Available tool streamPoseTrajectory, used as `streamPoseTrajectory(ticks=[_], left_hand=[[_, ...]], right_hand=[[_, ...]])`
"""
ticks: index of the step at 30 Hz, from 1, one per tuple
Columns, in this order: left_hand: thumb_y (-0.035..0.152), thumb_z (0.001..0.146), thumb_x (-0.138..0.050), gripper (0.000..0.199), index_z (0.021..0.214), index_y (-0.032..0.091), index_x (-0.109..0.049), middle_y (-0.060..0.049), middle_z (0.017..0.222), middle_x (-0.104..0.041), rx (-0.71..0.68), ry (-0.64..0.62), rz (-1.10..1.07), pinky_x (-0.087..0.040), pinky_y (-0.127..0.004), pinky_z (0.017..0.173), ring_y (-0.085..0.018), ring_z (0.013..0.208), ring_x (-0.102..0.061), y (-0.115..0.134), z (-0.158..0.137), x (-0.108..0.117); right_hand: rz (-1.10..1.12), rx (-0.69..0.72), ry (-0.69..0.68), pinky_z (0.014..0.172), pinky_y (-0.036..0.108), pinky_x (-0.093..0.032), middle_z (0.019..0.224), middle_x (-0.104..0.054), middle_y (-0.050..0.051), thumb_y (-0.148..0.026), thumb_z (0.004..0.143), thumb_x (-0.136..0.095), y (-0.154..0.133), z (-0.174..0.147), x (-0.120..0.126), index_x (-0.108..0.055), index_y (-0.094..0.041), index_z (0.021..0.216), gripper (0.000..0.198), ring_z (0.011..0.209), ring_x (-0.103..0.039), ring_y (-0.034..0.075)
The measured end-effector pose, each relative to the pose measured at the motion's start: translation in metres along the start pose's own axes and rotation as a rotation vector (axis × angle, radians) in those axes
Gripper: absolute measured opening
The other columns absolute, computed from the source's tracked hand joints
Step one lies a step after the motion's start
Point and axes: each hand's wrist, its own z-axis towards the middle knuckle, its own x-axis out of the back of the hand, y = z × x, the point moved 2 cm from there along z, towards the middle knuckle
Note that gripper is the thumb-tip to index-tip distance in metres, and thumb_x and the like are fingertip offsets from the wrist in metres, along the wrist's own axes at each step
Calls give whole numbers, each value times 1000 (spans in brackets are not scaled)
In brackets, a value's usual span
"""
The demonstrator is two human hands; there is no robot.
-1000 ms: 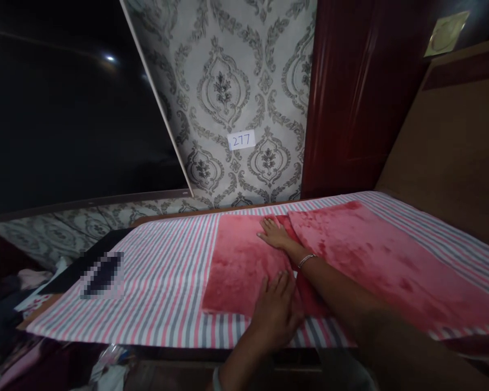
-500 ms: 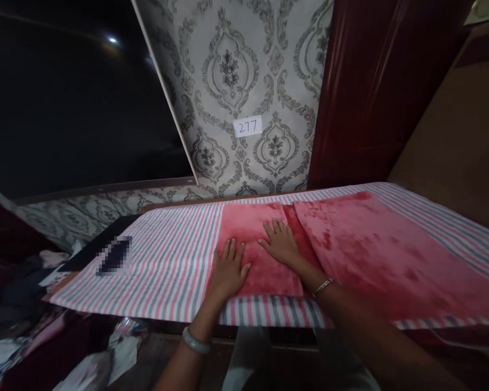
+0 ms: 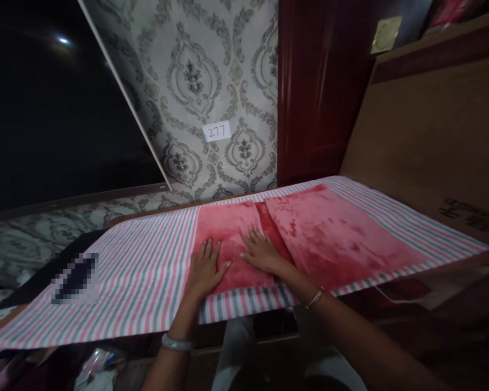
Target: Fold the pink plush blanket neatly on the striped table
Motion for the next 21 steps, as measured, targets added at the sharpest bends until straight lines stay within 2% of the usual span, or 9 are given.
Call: streamPoseTrajectory(ticks=[3,5,8,10,11,13,16,18,21], left_hand=[[50,96,-45,69,156,17,-33,-16,164,-22,7,-11,-60,-20,-63,117,-32,153,-16,-5,2,3],[47,95,-48,66,153,17,-39,-17,162,-28,20,-17,-126,-19,-67,115,-35,151,-22,-9,5,9],[42,92,-51,59,144,14,-51,-20,151,-48,23,95,-281,-22,-64,116,-36,143,-40,-6,19,26],[40,90,-55,56,139,14,-56,-19,141,-59,-27,186,-502,-32,-54,115,-33,133,-52,12,38,38],[40,87,-59,55,137,15,-57,-17,135,-63,-62,188,-652,-39,-48,112,-32,127,-57,25,50,43],[37,82,-68,54,131,16,-61,-14,120,-71,-83,56,-999,-49,-43,102,-28,111,-66,58,80,48],[34,76,-77,47,117,16,-64,-10,97,-74,132,-262,-1429,-56,-38,89,-24,90,-72,105,129,44],[33,74,-79,40,106,14,-65,-10,83,-72,255,-355,-1507,-58,-38,79,-23,78,-72,126,158,37],[34,77,-76,30,95,13,-64,-8,71,-66,338,-371,-1492,-58,-37,68,-23,67,-69,145,192,27]], right_hand=[[189,140,156,116,50,-34,151,-49,17,-36,94,-53,11,-37,4,-53,-14,144,54,143,-42,29],[305,201,387,108,45,-46,136,-64,12,-33,94,-51,29,-68,12,-62,-19,134,43,127,-59,25],[317,125,756,96,45,-54,113,-75,9,-34,96,-49,67,-114,25,-72,-23,115,31,107,-69,25],[259,48,874,95,46,-55,109,-76,10,-37,95,-52,89,-135,29,-72,-22,111,30,105,-69,26],[226,27,888,95,47,-54,111,-75,11,-38,94,-53,96,-141,29,-71,-21,114,32,106,-69,27],[153,26,841,100,48,-51,121,-71,13,-39,93,-54,102,-144,25,-67,-19,123,39,115,-65,28],[14,28,684,107,51,-45,139,-61,15,-39,87,-59,95,-135,11,-57,-18,139,56,129,-55,31],[-79,-31,604,110,55,-40,147,-54,16,-41,81,-66,86,-129,2,-48,-19,147,72,134,-49,35],[-147,-141,552,112,59,-34,151,-49,16,-35,78,-68,78,-123,-5,-42,-21,152,80,136,-44,38]])
